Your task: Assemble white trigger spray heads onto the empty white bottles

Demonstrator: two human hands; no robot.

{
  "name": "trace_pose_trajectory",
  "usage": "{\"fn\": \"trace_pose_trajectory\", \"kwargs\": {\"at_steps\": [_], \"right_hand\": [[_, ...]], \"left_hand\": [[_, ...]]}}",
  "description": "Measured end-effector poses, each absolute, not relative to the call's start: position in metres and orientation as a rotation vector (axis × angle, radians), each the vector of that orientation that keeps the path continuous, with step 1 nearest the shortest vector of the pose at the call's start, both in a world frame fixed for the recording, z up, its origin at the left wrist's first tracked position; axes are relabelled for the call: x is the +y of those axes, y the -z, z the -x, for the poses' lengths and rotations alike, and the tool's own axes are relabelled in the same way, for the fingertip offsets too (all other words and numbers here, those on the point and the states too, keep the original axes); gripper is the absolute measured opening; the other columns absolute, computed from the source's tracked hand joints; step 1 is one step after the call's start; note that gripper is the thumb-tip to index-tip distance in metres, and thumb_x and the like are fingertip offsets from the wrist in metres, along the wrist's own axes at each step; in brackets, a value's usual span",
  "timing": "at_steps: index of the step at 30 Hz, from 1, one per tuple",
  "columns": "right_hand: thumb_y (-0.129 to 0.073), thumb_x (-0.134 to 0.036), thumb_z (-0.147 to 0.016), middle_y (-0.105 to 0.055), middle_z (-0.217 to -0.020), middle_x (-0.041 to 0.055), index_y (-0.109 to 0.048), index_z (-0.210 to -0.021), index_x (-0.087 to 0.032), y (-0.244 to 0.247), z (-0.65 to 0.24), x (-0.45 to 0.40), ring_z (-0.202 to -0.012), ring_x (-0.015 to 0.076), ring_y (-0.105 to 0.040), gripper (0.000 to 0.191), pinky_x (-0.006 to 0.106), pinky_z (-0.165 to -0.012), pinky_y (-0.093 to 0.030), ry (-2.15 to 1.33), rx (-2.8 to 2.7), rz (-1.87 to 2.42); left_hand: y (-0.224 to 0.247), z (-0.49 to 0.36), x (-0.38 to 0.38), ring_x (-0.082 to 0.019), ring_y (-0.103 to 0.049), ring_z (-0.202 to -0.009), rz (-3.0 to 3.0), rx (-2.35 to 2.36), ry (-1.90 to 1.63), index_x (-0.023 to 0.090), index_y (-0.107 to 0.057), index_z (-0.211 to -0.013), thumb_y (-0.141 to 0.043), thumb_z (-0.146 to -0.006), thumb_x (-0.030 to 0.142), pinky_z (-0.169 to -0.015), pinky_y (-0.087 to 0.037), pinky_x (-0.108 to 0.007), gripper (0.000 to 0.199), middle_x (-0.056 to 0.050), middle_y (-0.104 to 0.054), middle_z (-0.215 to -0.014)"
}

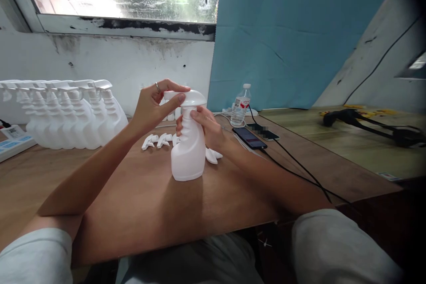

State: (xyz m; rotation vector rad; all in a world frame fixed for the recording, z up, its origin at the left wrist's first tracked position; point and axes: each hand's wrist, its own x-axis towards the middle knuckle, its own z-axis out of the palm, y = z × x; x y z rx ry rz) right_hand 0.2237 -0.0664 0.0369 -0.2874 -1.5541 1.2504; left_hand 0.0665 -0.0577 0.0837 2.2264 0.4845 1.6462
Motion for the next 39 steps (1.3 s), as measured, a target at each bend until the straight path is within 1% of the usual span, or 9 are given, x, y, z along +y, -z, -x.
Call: {"fn": "trace_pose_trajectory", "kwargs": {"at_steps": [5, 10, 19, 22, 25, 28, 30, 34, 39], "right_hand": [[-0.074, -0.047, -0.074, -0.060, -0.067, -0.0021, -0.055, -0.087, -0.020, -0.036, -0.223, -0.063, -0.056, 0.0123, -0.057, 0.036, 0.027, -0.054, -0.051, -1.191, -1.573, 0.346], [-0.067, -0.056, -0.077, -0.061, -0.070, -0.0010, -0.054, -0.090, -0.020, -0.035, -0.225, -0.061, -0.059, 0.0137, -0.060, 0.041, 0.030, -0.057, -0.053, -1.319, -1.538, 0.233], [-0.073, -0.042, -0.076, -0.059, -0.070, -0.0017, -0.053, -0.085, -0.020, -0.037, -0.219, -0.061, -0.056, 0.0127, -0.058, 0.031, 0.029, -0.054, -0.052, -1.238, -1.538, 0.284], [-0.075, -0.037, -0.073, -0.061, -0.069, -0.0019, -0.054, -0.087, -0.020, -0.042, -0.224, -0.059, -0.057, 0.0132, -0.059, 0.030, 0.028, -0.055, -0.051, -1.326, -1.586, 0.275], [-0.069, -0.026, -0.070, -0.061, -0.063, -0.0022, -0.056, -0.089, -0.019, -0.047, -0.231, -0.057, -0.055, 0.0136, -0.057, 0.024, 0.027, -0.054, -0.051, -1.451, -1.657, 0.325], [-0.065, -0.022, -0.066, -0.061, -0.061, -0.0022, -0.056, -0.090, -0.019, -0.050, -0.234, -0.055, -0.055, 0.0145, -0.057, 0.025, 0.026, -0.053, -0.051, -1.587, -1.687, 0.436], [-0.063, -0.021, -0.066, -0.061, -0.061, -0.0022, -0.056, -0.088, -0.019, -0.052, -0.234, -0.056, -0.055, 0.0138, -0.056, 0.023, 0.025, -0.053, -0.049, -1.591, -1.673, 0.467], [-0.059, -0.020, -0.073, -0.063, -0.065, -0.0005, -0.056, -0.087, -0.018, -0.054, -0.235, -0.062, -0.059, 0.0126, -0.054, 0.014, 0.023, -0.056, -0.046, -1.543, -1.707, 0.460], [-0.063, -0.021, -0.076, -0.064, -0.075, 0.0003, -0.060, -0.089, -0.018, -0.054, -0.230, -0.070, -0.071, 0.0134, -0.058, 0.013, 0.024, -0.066, -0.048, -1.497, -1.714, 0.433]], "left_hand": [[-0.084, -0.066, -0.057, -0.016, -0.068, -0.083, -2.216, 0.489, -1.646, 0.020, -0.071, -0.095, -0.069, -0.083, 0.027, -0.070, -0.058, -0.027, 0.014, -0.005, -0.073, -0.097], [-0.084, -0.065, -0.056, -0.016, -0.067, -0.085, -2.215, 0.496, -1.645, 0.020, -0.071, -0.094, -0.069, -0.083, 0.029, -0.071, -0.057, -0.027, 0.014, -0.005, -0.072, -0.098], [-0.077, -0.066, -0.053, -0.018, -0.066, -0.094, -2.206, 0.511, -1.674, 0.022, -0.069, -0.099, -0.065, -0.086, 0.038, -0.079, -0.055, -0.028, 0.021, -0.005, -0.071, -0.102], [-0.064, -0.066, -0.050, -0.021, -0.063, -0.109, -2.231, 0.526, -1.638, 0.027, -0.058, -0.120, -0.060, -0.088, 0.047, -0.083, -0.055, -0.030, 0.038, -0.006, -0.064, -0.120], [-0.038, -0.062, -0.051, -0.025, -0.048, -0.129, -2.244, 0.560, -1.575, 0.036, -0.033, -0.141, -0.057, -0.088, 0.051, -0.093, -0.052, -0.034, 0.060, -0.008, -0.044, -0.143], [-0.004, -0.054, -0.058, -0.026, -0.047, -0.130, -2.150, 0.571, -1.411, 0.038, -0.017, -0.146, -0.066, -0.083, 0.048, -0.097, -0.051, -0.039, 0.080, -0.010, -0.033, -0.149], [0.016, -0.047, -0.065, -0.025, -0.053, -0.121, -2.065, 0.614, -1.227, 0.035, -0.024, -0.144, -0.070, -0.080, 0.043, -0.096, -0.051, -0.040, 0.079, -0.011, -0.040, -0.144], [0.041, -0.040, -0.078, -0.023, -0.059, -0.111, -1.947, 0.723, -0.990, 0.023, -0.047, -0.129, -0.070, -0.082, 0.037, -0.097, -0.049, -0.039, 0.055, -0.010, -0.058, -0.124], [0.044, -0.037, -0.086, -0.023, -0.063, -0.101, -2.011, 0.760, -1.000, 0.017, -0.053, -0.124, -0.073, -0.079, 0.035, -0.092, -0.052, -0.038, 0.053, -0.009, -0.065, -0.112]]}}
